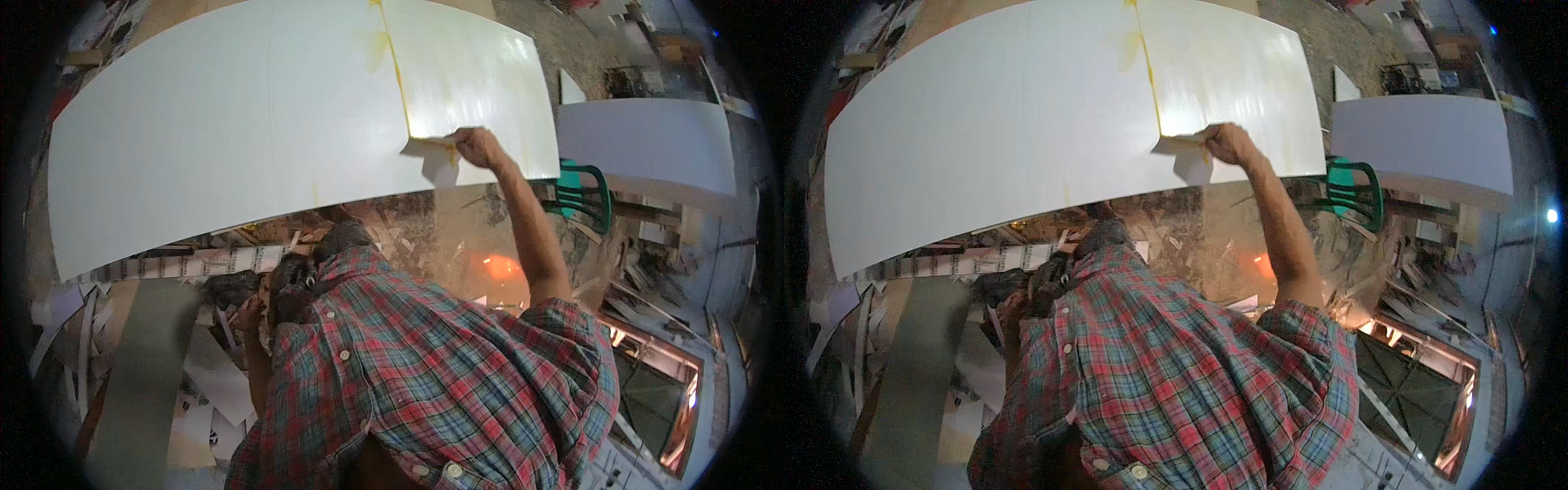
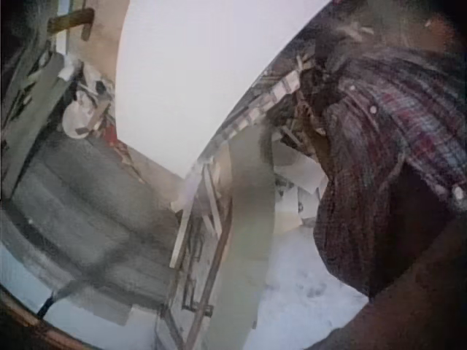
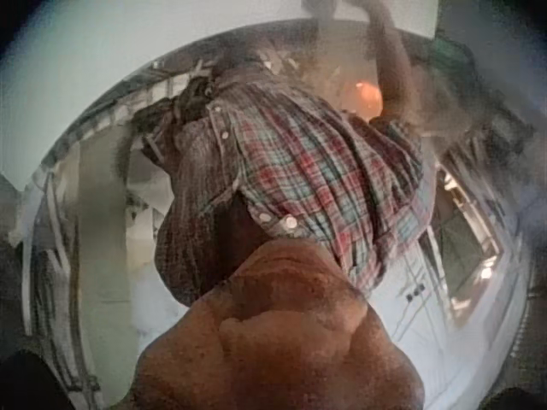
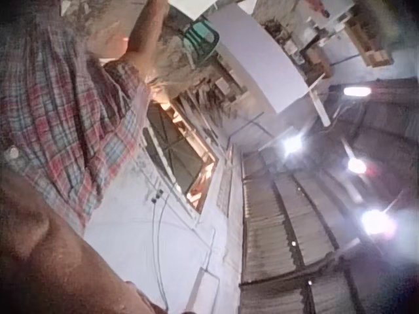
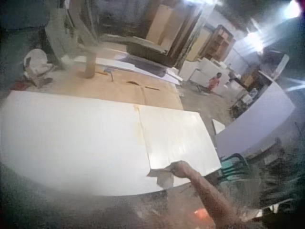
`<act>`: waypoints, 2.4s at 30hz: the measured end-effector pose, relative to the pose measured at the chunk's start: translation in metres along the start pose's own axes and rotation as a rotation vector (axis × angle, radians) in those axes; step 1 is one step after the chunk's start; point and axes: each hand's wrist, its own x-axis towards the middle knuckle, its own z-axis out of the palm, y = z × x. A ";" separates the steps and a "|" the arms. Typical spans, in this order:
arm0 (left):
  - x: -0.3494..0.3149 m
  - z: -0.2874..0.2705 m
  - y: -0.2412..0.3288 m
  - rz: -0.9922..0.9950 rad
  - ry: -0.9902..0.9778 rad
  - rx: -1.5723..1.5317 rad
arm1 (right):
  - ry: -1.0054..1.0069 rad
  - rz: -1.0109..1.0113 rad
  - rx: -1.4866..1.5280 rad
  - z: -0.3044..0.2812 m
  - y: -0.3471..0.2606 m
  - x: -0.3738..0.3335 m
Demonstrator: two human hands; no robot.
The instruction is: The person pours a liquid adhesive from a bottle onto two different furniture panels and spreads the adhesive across the surfaces using a plastic spreader.
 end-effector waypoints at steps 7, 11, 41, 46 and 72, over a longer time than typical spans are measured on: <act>0.004 -0.019 -0.046 -0.048 -0.006 -0.064 | -0.314 0.141 -0.154 0.076 0.003 -0.141; 0.004 -0.009 -0.043 -0.037 0.029 -0.098 | 0.214 0.316 0.622 0.060 0.006 -0.154; -0.082 0.058 0.135 -0.388 0.173 -0.216 | 0.482 -0.360 -0.155 -0.066 -0.120 0.348; -0.026 0.070 0.176 0.740 0.245 1.103 | 0.544 -0.351 -0.196 -0.050 -0.115 0.364; -0.026 0.085 0.129 -0.132 0.192 -0.134 | 0.553 -0.380 -0.171 -0.044 -0.124 0.359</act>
